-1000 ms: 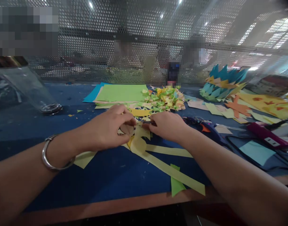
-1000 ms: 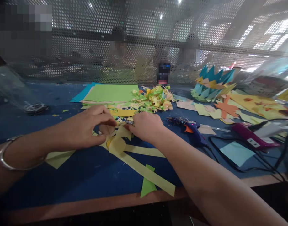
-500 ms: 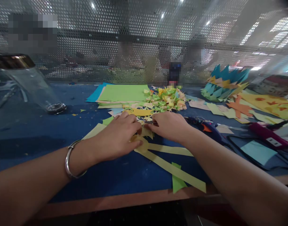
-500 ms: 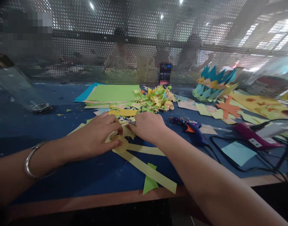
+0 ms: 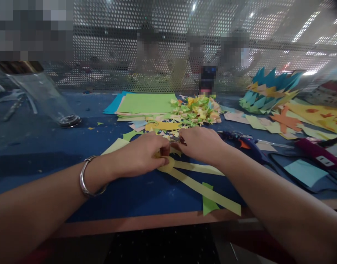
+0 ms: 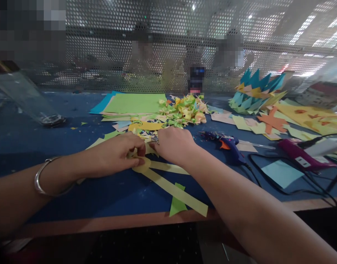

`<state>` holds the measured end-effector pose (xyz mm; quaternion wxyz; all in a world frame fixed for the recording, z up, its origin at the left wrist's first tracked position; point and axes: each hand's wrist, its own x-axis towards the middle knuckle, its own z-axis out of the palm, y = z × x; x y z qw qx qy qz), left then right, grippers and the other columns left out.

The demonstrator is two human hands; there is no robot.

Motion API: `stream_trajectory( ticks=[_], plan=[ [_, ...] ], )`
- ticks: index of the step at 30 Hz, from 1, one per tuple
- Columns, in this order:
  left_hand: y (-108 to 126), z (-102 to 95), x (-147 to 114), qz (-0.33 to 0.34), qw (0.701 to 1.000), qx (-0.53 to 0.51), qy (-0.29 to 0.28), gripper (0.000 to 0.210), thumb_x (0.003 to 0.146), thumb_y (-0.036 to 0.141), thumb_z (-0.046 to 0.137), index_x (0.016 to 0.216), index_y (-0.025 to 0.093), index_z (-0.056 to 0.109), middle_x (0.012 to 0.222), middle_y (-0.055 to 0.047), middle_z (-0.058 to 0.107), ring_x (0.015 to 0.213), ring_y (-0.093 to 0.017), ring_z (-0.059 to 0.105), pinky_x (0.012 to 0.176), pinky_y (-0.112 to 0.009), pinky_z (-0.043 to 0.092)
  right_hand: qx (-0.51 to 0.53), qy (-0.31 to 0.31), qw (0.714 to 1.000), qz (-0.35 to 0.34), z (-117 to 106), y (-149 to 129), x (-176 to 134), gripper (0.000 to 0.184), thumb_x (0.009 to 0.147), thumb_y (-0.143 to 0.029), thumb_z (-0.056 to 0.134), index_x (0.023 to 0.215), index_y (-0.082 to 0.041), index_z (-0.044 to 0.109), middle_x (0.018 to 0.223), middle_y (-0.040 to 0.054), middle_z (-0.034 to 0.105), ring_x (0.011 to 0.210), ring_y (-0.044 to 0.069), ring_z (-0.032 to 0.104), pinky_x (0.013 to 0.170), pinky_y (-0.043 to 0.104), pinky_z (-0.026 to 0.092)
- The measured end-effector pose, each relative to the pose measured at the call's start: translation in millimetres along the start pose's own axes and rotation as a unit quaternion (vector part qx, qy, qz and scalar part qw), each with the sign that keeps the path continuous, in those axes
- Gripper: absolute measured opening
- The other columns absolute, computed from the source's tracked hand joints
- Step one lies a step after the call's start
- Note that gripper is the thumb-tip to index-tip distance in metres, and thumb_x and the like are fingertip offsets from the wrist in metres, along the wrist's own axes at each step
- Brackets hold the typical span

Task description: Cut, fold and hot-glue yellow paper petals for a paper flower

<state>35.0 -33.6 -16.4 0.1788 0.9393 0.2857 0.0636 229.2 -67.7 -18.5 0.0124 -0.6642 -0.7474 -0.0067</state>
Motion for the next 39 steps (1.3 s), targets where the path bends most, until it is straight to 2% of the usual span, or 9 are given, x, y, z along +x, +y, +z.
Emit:
stream_trajectory(
  ticks=[4,9,12,15,19,23,28,34,39],
  plan=[
    [-5.4,-4.4,2.4,-0.073,0.977,-0.193,0.055,0.016,0.087,0.036,0.063,0.089,0.02,0.063,0.074,0.001,0.061,0.064,-0.014,0.054,0.058,-0.027,0.04,-0.011,-0.009,1.0,-0.003,-6.2,-5.7,-4.5,0.034,0.091,-0.043,0.051,0.094,-0.015,0.069,0.087,0.0172,0.072,0.08,0.032,0.068,0.059,0.034,0.039],
    [-17.4,-4.6,7.5,-0.123,0.873,-0.446,0.152,0.02,0.083,0.036,0.072,0.086,0.018,0.064,0.081,0.001,0.063,0.073,-0.012,0.06,0.064,-0.023,0.05,-0.025,0.007,1.0,-0.008,-8.8,-10.4,-6.7,0.03,0.092,-0.041,0.051,0.086,-0.017,0.068,0.08,0.0122,0.072,0.074,0.029,0.068,0.053,0.031,0.03],
    [-20.9,-2.4,10.8,-0.145,0.828,-0.514,0.169,0.021,0.081,0.035,0.075,0.083,0.017,0.064,0.082,0.0,0.065,0.073,-0.011,0.062,0.063,-0.02,0.051,-0.029,0.073,0.997,-0.024,-9.0,-9.4,-7.2,0.024,0.09,-0.04,0.058,0.093,-0.018,0.066,0.085,0.0089,0.073,0.076,0.027,0.067,0.053,0.03,0.025],
    [-22.8,0.4,12.1,-0.149,0.804,-0.547,0.177,0.024,0.077,0.034,0.08,0.08,0.017,0.062,0.076,0.001,0.065,0.07,-0.01,0.063,0.062,-0.02,0.052,-0.014,0.16,0.984,-0.074,-8.5,-8.4,-9.1,0.025,0.09,-0.038,0.061,0.106,-0.019,0.064,0.092,0.006,0.072,0.076,0.023,0.065,0.054,0.029,0.026],
    [-23.8,2.4,11.5,-0.137,0.798,-0.559,0.179,0.03,0.07,0.034,0.085,0.076,0.017,0.062,0.073,0.002,0.065,0.067,-0.011,0.064,0.064,-0.021,0.053,0.023,0.215,0.966,-0.143,-5.4,-9.2,-11.1,0.021,0.095,-0.035,0.057,0.108,-0.019,0.063,0.096,0.0047,0.069,0.078,0.019,0.062,0.058,0.028,0.031],
    [-23.3,0.7,10.0,-0.135,0.801,-0.554,0.182,0.027,0.072,0.034,0.084,0.079,0.016,0.066,0.076,0.0,0.069,0.072,-0.013,0.068,0.069,-0.024,0.055,0.08,0.234,0.957,-0.154,-2.6,-9.4,-10.4,0.025,0.098,-0.034,0.054,0.114,-0.019,0.063,0.103,0.0062,0.067,0.076,0.016,0.06,0.063,0.028,0.036],
    [-21.9,-1.0,7.5,-0.141,0.811,-0.547,0.151,0.022,0.079,0.036,0.078,0.085,0.016,0.07,0.082,-0.005,0.075,0.079,-0.015,0.072,0.075,-0.026,0.057,0.182,0.224,0.939,-0.188,-1.0,-7.2,-5.1,0.015,0.097,-0.025,0.053,0.097,-0.019,0.067,0.098,0.0072,0.064,0.085,0.017,0.059,0.07,0.027,0.042],
    [-16.7,-0.1,7.3,-0.127,0.804,-0.57,0.115,0.018,0.09,0.028,0.06,0.081,0.018,0.072,0.083,-0.006,0.076,0.078,-0.016,0.074,0.078,-0.029,0.059,0.298,0.2,0.92,-0.155,-0.8,-5.3,0.8,0.008,0.091,-0.022,0.058,0.086,-0.018,0.063,0.086,0.0033,0.06,0.073,0.013,0.054,0.063,0.025,0.041],
    [-12.2,-0.3,6.4,-0.108,0.815,-0.555,0.127,0.025,0.091,0.031,0.056,0.075,0.019,0.071,0.084,-0.005,0.075,0.082,-0.018,0.074,0.079,-0.031,0.059,0.343,0.174,0.914,-0.129,-1.0,-4.2,2.0,0.008,0.089,-0.024,0.059,0.085,-0.018,0.061,0.081,0.0005,0.058,0.063,0.01,0.049,0.058,0.025,0.038]
  ],
)
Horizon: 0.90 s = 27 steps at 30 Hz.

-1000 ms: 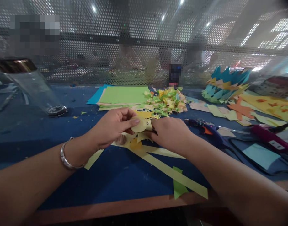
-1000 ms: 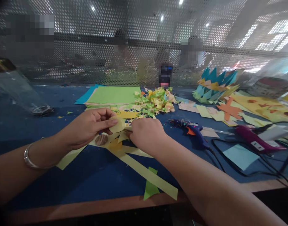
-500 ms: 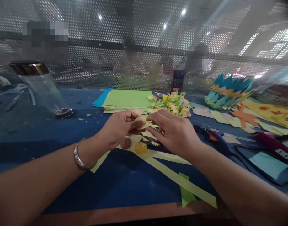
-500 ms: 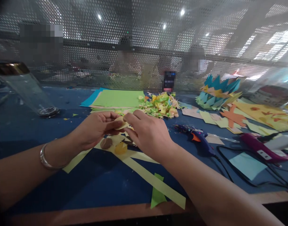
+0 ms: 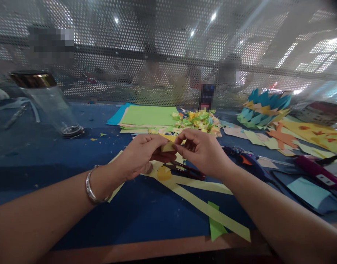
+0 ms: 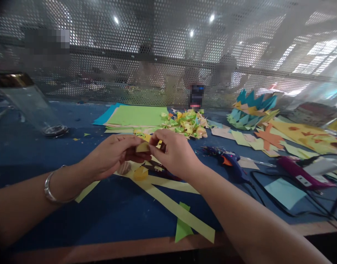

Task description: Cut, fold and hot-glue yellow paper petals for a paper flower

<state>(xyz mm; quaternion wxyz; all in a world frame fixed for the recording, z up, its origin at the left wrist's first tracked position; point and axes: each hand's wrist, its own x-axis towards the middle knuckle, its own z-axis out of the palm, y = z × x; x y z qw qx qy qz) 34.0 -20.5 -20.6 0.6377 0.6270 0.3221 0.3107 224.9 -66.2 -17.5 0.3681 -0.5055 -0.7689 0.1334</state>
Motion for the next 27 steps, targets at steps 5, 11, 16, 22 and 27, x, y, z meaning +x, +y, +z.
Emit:
stream_trajectory(
  ticks=[5,11,16,22,27],
  plan=[
    [0.4,3.1,-3.1,0.012,1.0,0.023,0.011,0.019,0.083,0.033,0.073,0.091,0.016,0.071,0.086,-0.004,0.074,0.08,-0.015,0.073,0.082,-0.029,0.058,0.034,0.015,0.999,0.001,-0.1,1.9,0.1,0.006,0.089,-0.024,0.061,0.087,-0.019,0.058,0.076,-0.0021,0.059,0.059,0.009,0.049,0.057,0.025,0.038],
    [-0.1,4.0,-4.1,0.035,0.997,0.066,0.02,0.022,0.083,0.036,0.073,0.091,0.016,0.068,0.084,-0.003,0.074,0.08,-0.016,0.074,0.08,-0.03,0.059,0.043,0.024,0.999,-0.001,0.4,2.3,-0.3,0.008,0.089,-0.026,0.062,0.09,-0.019,0.058,0.078,-0.0017,0.06,0.06,0.009,0.05,0.059,0.026,0.04],
    [-2.9,1.2,-1.9,0.059,0.992,0.11,0.018,0.021,0.085,0.038,0.07,0.087,0.017,0.065,0.081,-0.003,0.073,0.082,-0.018,0.075,0.078,-0.031,0.06,0.049,0.003,0.999,0.008,0.4,1.9,-1.2,0.008,0.089,-0.026,0.061,0.094,-0.019,0.06,0.079,-0.0014,0.062,0.058,0.009,0.05,0.056,0.025,0.038],
    [-2.1,3.7,-3.8,0.121,0.976,0.174,0.04,0.016,0.087,0.032,0.065,0.09,0.017,0.063,0.08,-0.002,0.071,0.076,-0.016,0.072,0.076,-0.029,0.059,0.049,-0.007,0.999,0.004,-3.2,-0.4,-0.9,0.009,0.092,-0.027,0.058,0.092,-0.019,0.062,0.079,-0.001,0.062,0.059,0.009,0.051,0.056,0.025,0.038],
    [0.6,4.1,-6.4,0.142,0.942,0.297,0.068,0.016,0.087,0.032,0.061,0.094,0.018,0.063,0.079,-0.003,0.073,0.075,-0.017,0.072,0.07,-0.027,0.055,0.028,-0.015,1.0,0.001,-5.9,-4.5,0.3,0.007,0.09,-0.022,0.059,0.086,-0.018,0.061,0.072,-0.0032,0.058,0.058,0.009,0.048,0.056,0.024,0.036]
  ],
)
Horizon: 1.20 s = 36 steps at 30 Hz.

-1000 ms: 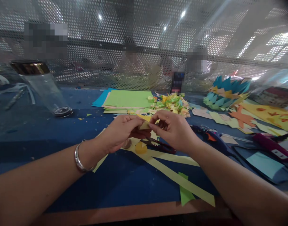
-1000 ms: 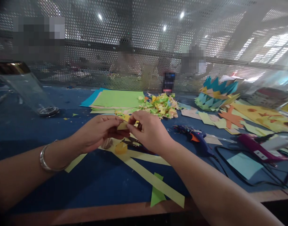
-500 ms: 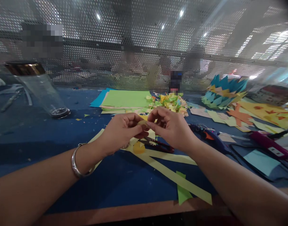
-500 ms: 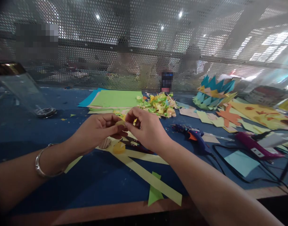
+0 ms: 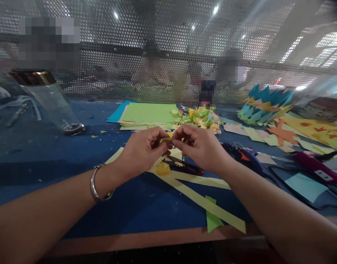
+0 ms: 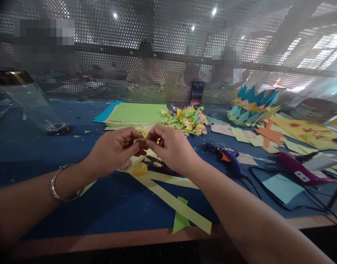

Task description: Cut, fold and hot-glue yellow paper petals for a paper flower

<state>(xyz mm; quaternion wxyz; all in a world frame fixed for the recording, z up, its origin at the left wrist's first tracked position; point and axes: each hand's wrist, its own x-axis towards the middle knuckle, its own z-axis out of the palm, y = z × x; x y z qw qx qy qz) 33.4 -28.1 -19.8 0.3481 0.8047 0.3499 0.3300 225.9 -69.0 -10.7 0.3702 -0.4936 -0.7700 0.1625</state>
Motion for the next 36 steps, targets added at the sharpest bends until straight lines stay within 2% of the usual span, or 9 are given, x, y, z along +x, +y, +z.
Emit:
stream_trajectory(
  ticks=[4,6,10,13,19,24,28,33,36],
  plan=[
    [0.6,-4.9,2.3,-0.001,0.993,0.116,-0.024,0.006,0.079,0.021,0.06,0.078,0.017,0.064,0.068,0.0,0.07,0.058,-0.013,0.063,0.053,-0.022,0.045,-0.03,-0.022,0.999,-0.001,1.8,-1.3,-0.1,0.008,0.09,-0.02,0.059,0.082,-0.018,0.06,0.069,-0.0036,0.055,0.057,0.009,0.045,0.057,0.024,0.034],
    [0.6,-7.4,3.4,-0.013,0.993,0.104,-0.045,0.005,0.077,0.018,0.058,0.076,0.018,0.062,0.065,0.0,0.069,0.055,-0.012,0.062,0.051,-0.022,0.044,-0.034,-0.023,0.999,-0.004,2.7,-0.8,-0.6,0.009,0.09,-0.022,0.059,0.082,-0.018,0.059,0.069,-0.0039,0.054,0.057,0.008,0.043,0.057,0.024,0.033],
    [0.3,-9.7,3.5,-0.056,0.996,0.016,-0.074,0.004,0.081,0.021,0.057,0.08,0.019,0.06,0.07,-0.001,0.07,0.058,-0.013,0.066,0.054,-0.023,0.048,-0.022,-0.03,0.999,0.001,2.8,0.1,-1.4,0.009,0.091,-0.025,0.059,0.084,-0.018,0.059,0.068,-0.0039,0.053,0.055,0.008,0.042,0.056,0.025,0.033],
    [-0.3,-7.6,2.5,-0.055,0.997,0.004,-0.062,0.005,0.082,0.022,0.058,0.078,0.019,0.059,0.069,-0.001,0.069,0.057,-0.013,0.065,0.054,-0.023,0.048,-0.016,-0.032,0.999,0.001,3.0,0.4,-1.8,0.01,0.091,-0.027,0.058,0.084,-0.019,0.058,0.07,-0.0033,0.053,0.058,0.009,0.044,0.056,0.025,0.034],
    [-4.6,1.3,0.8,-0.007,1.0,0.026,-0.013,0.005,0.082,0.023,0.059,0.079,0.019,0.057,0.064,0.001,0.066,0.06,-0.013,0.065,0.055,-0.023,0.046,-0.032,-0.012,0.999,-0.008,5.0,-0.7,-2.6,0.011,0.086,-0.025,0.06,0.079,-0.02,0.053,0.064,-0.0059,0.047,0.056,0.009,0.043,0.054,0.025,0.033],
    [-2.4,5.7,-3.5,0.016,0.999,0.029,0.013,0.006,0.08,0.022,0.058,0.075,0.019,0.055,0.059,0.004,0.059,0.055,-0.011,0.057,0.052,-0.022,0.04,-0.068,0.014,0.997,-0.018,6.7,-5.6,-2.3,0.015,0.08,-0.021,0.059,0.072,-0.021,0.047,0.061,-0.0069,0.042,0.054,0.008,0.04,0.052,0.026,0.031],
    [2.3,5.1,-5.2,0.031,0.998,0.055,0.019,0.006,0.079,0.022,0.058,0.074,0.018,0.057,0.062,0.004,0.06,0.055,-0.009,0.05,0.052,-0.021,0.037,-0.087,0.032,0.995,-0.033,8.2,-6.1,-2.3,0.021,0.077,-0.02,0.059,0.067,-0.021,0.04,0.06,-0.0065,0.041,0.053,0.008,0.037,0.051,0.025,0.03],
    [3.3,1.4,-3.3,0.012,0.998,0.057,0.023,0.007,0.077,0.02,0.06,0.071,0.018,0.056,0.057,0.006,0.058,0.051,-0.008,0.049,0.05,-0.019,0.037,-0.076,0.037,0.996,-0.041,7.1,1.9,-2.3,0.015,0.075,-0.019,0.06,0.07,-0.02,0.046,0.06,-0.0064,0.044,0.053,0.008,0.04,0.052,0.024,0.031],
    [0.0,0.2,-1.5,-0.008,1.0,0.022,0.013,0.008,0.078,0.022,0.061,0.073,0.018,0.056,0.059,0.005,0.061,0.052,-0.009,0.057,0.05,-0.019,0.041,-0.064,0.037,0.997,-0.037,6.5,4.0,-1.1,0.012,0.074,-0.018,0.06,0.071,-0.019,0.048,0.06,-0.006,0.047,0.052,0.007,0.042,0.052,0.024,0.033]
  ],
)
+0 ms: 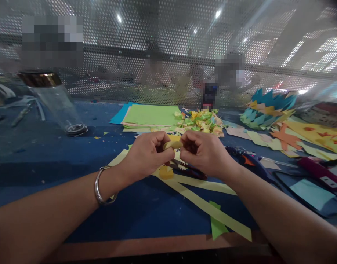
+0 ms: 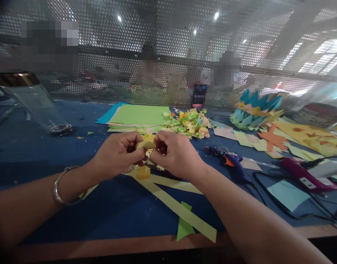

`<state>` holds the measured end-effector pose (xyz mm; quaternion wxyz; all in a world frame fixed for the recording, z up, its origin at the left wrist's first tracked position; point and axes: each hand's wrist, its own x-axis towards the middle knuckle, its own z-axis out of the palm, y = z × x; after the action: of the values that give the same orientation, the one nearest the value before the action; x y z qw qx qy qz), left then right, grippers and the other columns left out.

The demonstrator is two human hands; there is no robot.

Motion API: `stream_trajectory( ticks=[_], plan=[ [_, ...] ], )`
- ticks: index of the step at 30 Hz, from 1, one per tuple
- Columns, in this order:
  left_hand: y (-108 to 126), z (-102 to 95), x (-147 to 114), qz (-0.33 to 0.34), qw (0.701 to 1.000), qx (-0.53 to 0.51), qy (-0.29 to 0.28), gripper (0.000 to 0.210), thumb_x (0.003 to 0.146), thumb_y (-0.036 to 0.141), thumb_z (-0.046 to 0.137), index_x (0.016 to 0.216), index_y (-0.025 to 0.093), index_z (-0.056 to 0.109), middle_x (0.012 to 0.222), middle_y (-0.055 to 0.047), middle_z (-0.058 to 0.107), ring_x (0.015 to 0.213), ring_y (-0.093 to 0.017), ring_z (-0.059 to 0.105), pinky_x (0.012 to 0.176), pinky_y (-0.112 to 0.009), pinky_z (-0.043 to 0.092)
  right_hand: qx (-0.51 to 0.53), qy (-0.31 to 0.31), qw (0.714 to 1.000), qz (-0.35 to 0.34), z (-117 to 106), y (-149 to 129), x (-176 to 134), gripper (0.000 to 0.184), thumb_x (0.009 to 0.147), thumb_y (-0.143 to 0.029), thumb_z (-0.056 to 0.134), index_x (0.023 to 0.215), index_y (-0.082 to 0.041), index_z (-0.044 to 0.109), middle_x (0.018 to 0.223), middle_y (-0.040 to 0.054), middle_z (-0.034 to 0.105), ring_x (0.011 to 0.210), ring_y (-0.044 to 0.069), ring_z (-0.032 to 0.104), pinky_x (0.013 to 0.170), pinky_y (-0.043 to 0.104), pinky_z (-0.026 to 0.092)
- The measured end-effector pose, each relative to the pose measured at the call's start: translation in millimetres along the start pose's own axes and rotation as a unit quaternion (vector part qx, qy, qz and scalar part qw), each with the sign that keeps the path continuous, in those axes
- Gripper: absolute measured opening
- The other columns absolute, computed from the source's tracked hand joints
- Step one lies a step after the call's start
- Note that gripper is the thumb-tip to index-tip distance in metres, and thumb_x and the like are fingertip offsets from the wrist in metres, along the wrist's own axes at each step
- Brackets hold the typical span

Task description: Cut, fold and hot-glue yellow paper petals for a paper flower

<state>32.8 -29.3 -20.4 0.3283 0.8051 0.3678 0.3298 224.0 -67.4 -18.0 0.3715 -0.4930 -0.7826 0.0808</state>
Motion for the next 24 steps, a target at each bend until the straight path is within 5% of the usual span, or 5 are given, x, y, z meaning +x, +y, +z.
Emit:
stream_trajectory(
  ticks=[8,12,15,18,24],
  plan=[
    [-3.7,-9.3,6.5,-0.057,0.996,-0.041,-0.048,0.004,0.078,0.021,0.062,0.076,0.019,0.059,0.063,0.0,0.069,0.054,-0.014,0.066,0.05,-0.022,0.048,-0.003,-0.009,1.0,0.022,-4.0,3.6,2.9,0.012,0.073,-0.019,0.06,0.068,-0.02,0.049,0.058,-0.006,0.046,0.051,0.008,0.04,0.05,0.024,0.031],
    [-6.7,-21.7,12.9,-0.069,0.997,-0.035,-0.014,0.007,0.08,0.021,0.062,0.074,0.019,0.059,0.063,-0.001,0.068,0.054,-0.013,0.065,0.053,-0.023,0.051,-0.018,0.002,0.999,0.04,-11.8,12.3,5.5,0.017,0.074,-0.023,0.061,0.066,-0.02,0.047,0.056,-0.0062,0.045,0.052,0.008,0.039,0.05,0.024,0.03],
    [-6.5,-23.2,14.3,-0.008,0.999,-0.028,0.02,0.014,0.084,0.03,0.065,0.092,0.019,0.064,0.087,-0.006,0.073,0.074,-0.016,0.069,0.062,-0.024,0.053,-0.04,-0.052,0.996,0.053,-12.2,12.1,6.3,0.016,0.072,-0.023,0.062,0.065,-0.021,0.048,0.055,-0.0055,0.048,0.05,0.009,0.041,0.048,0.025,0.029],
    [-2.9,-16.4,10.2,0.05,0.998,-0.023,-0.03,0.031,0.082,0.035,0.07,0.108,0.019,0.064,0.104,-0.007,0.071,0.09,-0.018,0.068,0.069,-0.024,0.053,-0.063,-0.109,0.991,0.046,-7.7,5.7,5.4,0.016,0.072,-0.024,0.062,0.064,-0.021,0.048,0.055,-0.0046,0.05,0.05,0.01,0.042,0.048,0.026,0.027],
    [-4.1,-7.2,5.4,0.034,0.994,0.015,-0.106,0.01,0.084,0.021,0.064,0.091,0.019,0.07,0.079,-0.001,0.07,0.071,-0.014,0.064,0.065,-0.025,0.047,-0.074,-0.135,0.987,0.043,-4.1,1.2,3.5,0.013,0.071,-0.022,0.061,0.065,-0.02,0.05,0.057,-0.004,0.052,0.051,0.01,0.043,0.049,0.026,0.028]
  ],
)
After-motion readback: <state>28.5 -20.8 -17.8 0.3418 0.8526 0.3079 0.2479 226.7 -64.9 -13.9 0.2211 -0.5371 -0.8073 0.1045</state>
